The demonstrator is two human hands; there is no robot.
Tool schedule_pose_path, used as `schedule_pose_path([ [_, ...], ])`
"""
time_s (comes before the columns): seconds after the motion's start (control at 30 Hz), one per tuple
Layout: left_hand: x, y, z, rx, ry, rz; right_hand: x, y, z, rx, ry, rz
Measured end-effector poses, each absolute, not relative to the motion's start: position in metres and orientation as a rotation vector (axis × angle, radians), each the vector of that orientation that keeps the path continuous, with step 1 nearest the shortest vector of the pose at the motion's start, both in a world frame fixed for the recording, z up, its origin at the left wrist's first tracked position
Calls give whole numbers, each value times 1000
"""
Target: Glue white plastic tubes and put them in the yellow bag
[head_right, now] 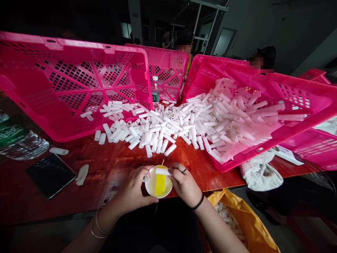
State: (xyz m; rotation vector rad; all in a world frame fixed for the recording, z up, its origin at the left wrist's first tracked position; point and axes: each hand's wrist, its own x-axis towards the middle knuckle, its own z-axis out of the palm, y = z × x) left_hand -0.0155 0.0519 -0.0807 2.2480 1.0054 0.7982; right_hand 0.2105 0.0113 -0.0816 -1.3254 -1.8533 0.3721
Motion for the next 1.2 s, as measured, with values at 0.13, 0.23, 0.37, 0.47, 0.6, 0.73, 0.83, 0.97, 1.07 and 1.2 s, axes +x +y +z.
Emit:
schedule_pose_path([
  [0.13, -15, 52, -80, 2269, 1004, 783, 212, 11, -78, -1354, -1773, 552],
  [0.23, -15, 52, -81, 2267, 1016, 784, 213, 11, -75, -1376, -1819, 542],
  [0.37, -15, 51, -82, 2261, 1015, 785, 214, 12, -77, -1251, -1932, 364],
  [0.47, -16, 51, -81, 2261, 1017, 784, 215, 12, -80, -1285, -1813, 504],
  [0.6, -15, 51, -81, 2259, 1018, 787, 217, 8, -80, -1387, -1784, 548],
  [0.73, -17, 52, -84, 2274, 998, 813, 227, 3, -81, -1235, -2010, 143],
  [0.83, -24, 51, -77, 2255, 1025, 856, 233, -4, -78, -1182, -1959, 32],
  [0.97, -27, 47, -53, 2220, 1096, 778, 224, -18, -57, -1207, -1626, 389],
  [1.07, -22, 41, -33, 2411, 980, 768, 210, -27, -35, -1154, -1563, 619],
  [1.2, -15, 30, -12, 2744, 898, 817, 202, -36, -11, -1181, -1661, 672],
])
